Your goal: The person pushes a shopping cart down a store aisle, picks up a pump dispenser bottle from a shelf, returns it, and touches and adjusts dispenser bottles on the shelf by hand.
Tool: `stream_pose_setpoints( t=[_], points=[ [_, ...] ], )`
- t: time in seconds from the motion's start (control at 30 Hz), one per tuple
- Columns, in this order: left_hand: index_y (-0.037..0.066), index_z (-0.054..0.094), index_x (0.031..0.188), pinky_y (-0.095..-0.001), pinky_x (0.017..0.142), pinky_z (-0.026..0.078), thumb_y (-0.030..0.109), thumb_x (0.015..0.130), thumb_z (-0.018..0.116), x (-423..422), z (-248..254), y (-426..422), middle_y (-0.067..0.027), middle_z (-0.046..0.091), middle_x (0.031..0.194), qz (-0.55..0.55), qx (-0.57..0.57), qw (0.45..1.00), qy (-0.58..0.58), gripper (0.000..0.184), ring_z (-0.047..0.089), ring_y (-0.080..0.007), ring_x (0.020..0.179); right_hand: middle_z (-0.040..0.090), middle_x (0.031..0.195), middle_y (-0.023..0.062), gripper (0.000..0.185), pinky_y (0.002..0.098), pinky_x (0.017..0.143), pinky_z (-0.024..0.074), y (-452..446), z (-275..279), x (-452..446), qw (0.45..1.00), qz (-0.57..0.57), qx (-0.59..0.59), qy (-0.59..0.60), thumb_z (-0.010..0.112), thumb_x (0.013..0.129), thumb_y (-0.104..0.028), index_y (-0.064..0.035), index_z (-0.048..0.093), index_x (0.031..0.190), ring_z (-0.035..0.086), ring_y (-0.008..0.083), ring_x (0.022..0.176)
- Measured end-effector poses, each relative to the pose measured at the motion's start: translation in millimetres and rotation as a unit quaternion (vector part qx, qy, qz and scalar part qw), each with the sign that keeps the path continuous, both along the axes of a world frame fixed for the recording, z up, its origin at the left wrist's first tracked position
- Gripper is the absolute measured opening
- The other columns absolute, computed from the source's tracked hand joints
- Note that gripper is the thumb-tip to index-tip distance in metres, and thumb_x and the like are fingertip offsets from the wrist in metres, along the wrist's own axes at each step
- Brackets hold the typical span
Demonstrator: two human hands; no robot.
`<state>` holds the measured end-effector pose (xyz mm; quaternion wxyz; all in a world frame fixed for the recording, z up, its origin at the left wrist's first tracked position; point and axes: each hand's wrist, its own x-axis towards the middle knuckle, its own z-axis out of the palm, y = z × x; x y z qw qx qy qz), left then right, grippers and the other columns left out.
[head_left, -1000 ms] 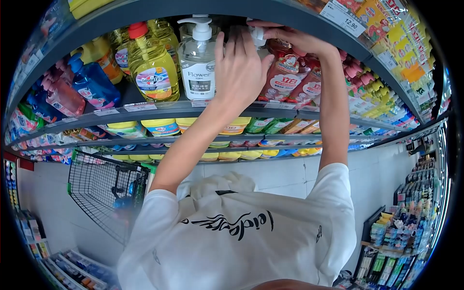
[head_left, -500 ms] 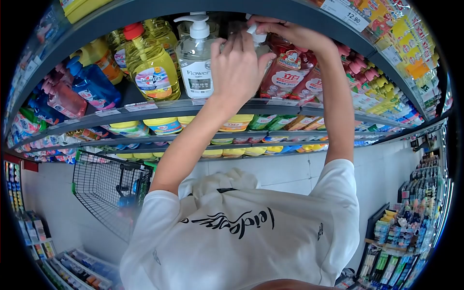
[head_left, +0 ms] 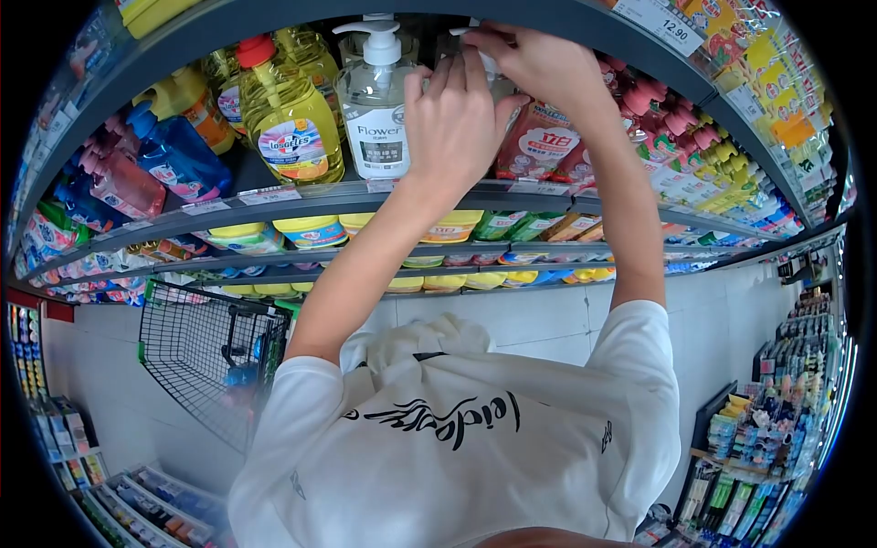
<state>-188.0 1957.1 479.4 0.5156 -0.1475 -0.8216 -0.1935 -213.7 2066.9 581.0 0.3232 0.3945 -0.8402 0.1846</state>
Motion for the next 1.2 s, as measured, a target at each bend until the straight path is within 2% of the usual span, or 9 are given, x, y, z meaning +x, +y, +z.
stream_pose_setpoints(
  t=[0.07, 0.37, 0.47, 0.57, 0.67, 0.77, 0.93, 1.07, 1.2],
  points=[
    [-0.006, 0.057, 0.115, -0.0396, 0.090, 0.037, 0.036, 0.079, 0.075, -0.4, -1.0, 0.0, -0.0169, 0.069, 0.092, -0.003, 0.004, 1.000, 0.001, 0.059, 0.066, -0.0258, 0.089, 0.065, 0.098, 0.0247, 0.028, 0.0457, 0.081, 0.0488, -4.3, -7.0, 0.7, 0.998, -0.023, -0.008, 0.062, 0.063, 0.085, -0.017, 0.0012, 0.064, 0.105, 0.061, 0.0428, 0.089],
    [-0.006, 0.054, 0.119, -0.0400, 0.092, 0.037, 0.032, 0.079, 0.074, 1.7, -0.7, -0.3, -0.0153, 0.069, 0.096, -0.007, 0.001, 1.000, -0.010, 0.059, 0.065, -0.0260, 0.097, 0.064, 0.096, 0.0248, 0.025, 0.0479, 0.080, 0.0479, -6.5, -11.8, 1.3, 0.998, -0.043, -0.031, 0.044, 0.062, 0.085, -0.017, 0.0006, 0.064, 0.103, 0.060, 0.0437, 0.089],
    [-0.006, 0.053, 0.120, -0.0406, 0.092, 0.036, 0.032, 0.080, 0.074, -0.7, -2.2, -0.9, -0.0158, 0.069, 0.095, -0.010, 0.000, 1.000, 0.005, 0.059, 0.065, -0.0273, 0.097, 0.065, 0.090, 0.0262, 0.033, 0.0484, 0.079, 0.0489, -3.7, -15.0, -6.3, 0.996, -0.013, -0.026, 0.079, 0.059, 0.089, -0.025, 0.0057, 0.063, 0.101, 0.062, 0.0442, 0.085],
    [-0.007, 0.052, 0.121, -0.0407, 0.095, 0.036, 0.031, 0.081, 0.073, 1.2, -1.9, -2.2, -0.0185, 0.067, 0.101, -0.011, -0.018, 1.000, -0.017, 0.060, 0.063, -0.0282, 0.101, 0.070, 0.085, 0.0117, 0.027, 0.0363, 0.067, 0.0522, 10.0, -24.1, -14.0, 0.994, -0.072, 0.043, 0.075, 0.064, 0.091, -0.031, -0.0059, 0.071, 0.099, 0.065, 0.0295, 0.072],
    [-0.005, 0.055, 0.118, -0.0404, 0.098, 0.035, 0.027, 0.082, 0.071, 4.4, -2.7, -10.9, -0.0176, 0.066, 0.109, -0.061, -0.001, 0.998, 0.012, 0.051, 0.062, -0.0281, 0.104, 0.068, 0.084, 0.0150, 0.030, 0.0396, 0.067, 0.0518, 19.4, -17.3, -8.6, 0.994, -0.079, 0.033, 0.072, 0.062, 0.091, -0.032, -0.0038, 0.068, 0.101, 0.064, 0.0348, 0.072],
    [-0.001, 0.059, 0.114, -0.0403, 0.100, 0.035, 0.023, 0.084, 0.070, 19.7, 1.5, -35.0, -0.0145, 0.065, 0.115, -0.094, -0.006, 0.993, 0.065, 0.040, 0.061, -0.0279, 0.105, 0.067, 0.083, 0.0170, 0.031, 0.0417, 0.069, 0.0515, 30.6, -19.1, -9.0, 0.991, -0.041, 0.014, 0.127, 0.061, 0.092, -0.030, -0.0033, 0.065, 0.107, 0.063, 0.0370, 0.074],
    [0.003, 0.064, 0.111, -0.0385, 0.094, 0.039, 0.015, 0.085, 0.067, 28.4, 19.2, -91.5, -0.0103, 0.065, 0.114, -0.068, 0.021, 0.994, 0.086, 0.028, 0.060, -0.0275, 0.104, 0.065, 0.096, 0.0169, 0.031, 0.0403, 0.076, 0.0516, 30.9, -27.1, 34.7, 0.976, -0.139, 0.062, 0.155, 0.064, 0.088, -0.021, 0.0005, 0.063, 0.110, 0.062, 0.0344, 0.085],
    [0.004, 0.064, 0.105, -0.0388, 0.090, 0.040, 0.010, 0.085, 0.065, 9.3, 35.1, -115.0, -0.0095, 0.064, 0.109, -0.033, -0.051, 0.993, 0.099, 0.021, 0.059, -0.0279, 0.097, 0.061, 0.107, 0.0146, 0.040, 0.0389, 0.086, 0.0485, -2.4, -56.6, 70.6, 0.975, -0.032, 0.038, 0.218, 0.069, 0.081, -0.020, 0.0046, 0.058, 0.111, 0.059, 0.0296, 0.098],
    [0.006, 0.066, 0.107, -0.0409, 0.088, 0.044, 0.013, 0.088, 0.064, -3.5, 51.8, -127.6, -0.0118, 0.067, 0.100, -0.073, -0.142, 0.987, 0.033, 0.021, 0.059, -0.0330, 0.095, 0.060, 0.114, 0.0195, 0.047, 0.0410, 0.095, 0.0458, -39.1, -86.3, 68.4, 0.994, -0.012, 0.001, 0.106, 0.069, 0.081, -0.022, 0.0080, 0.055, 0.114, 0.059, 0.0336, 0.101]
  ],
)
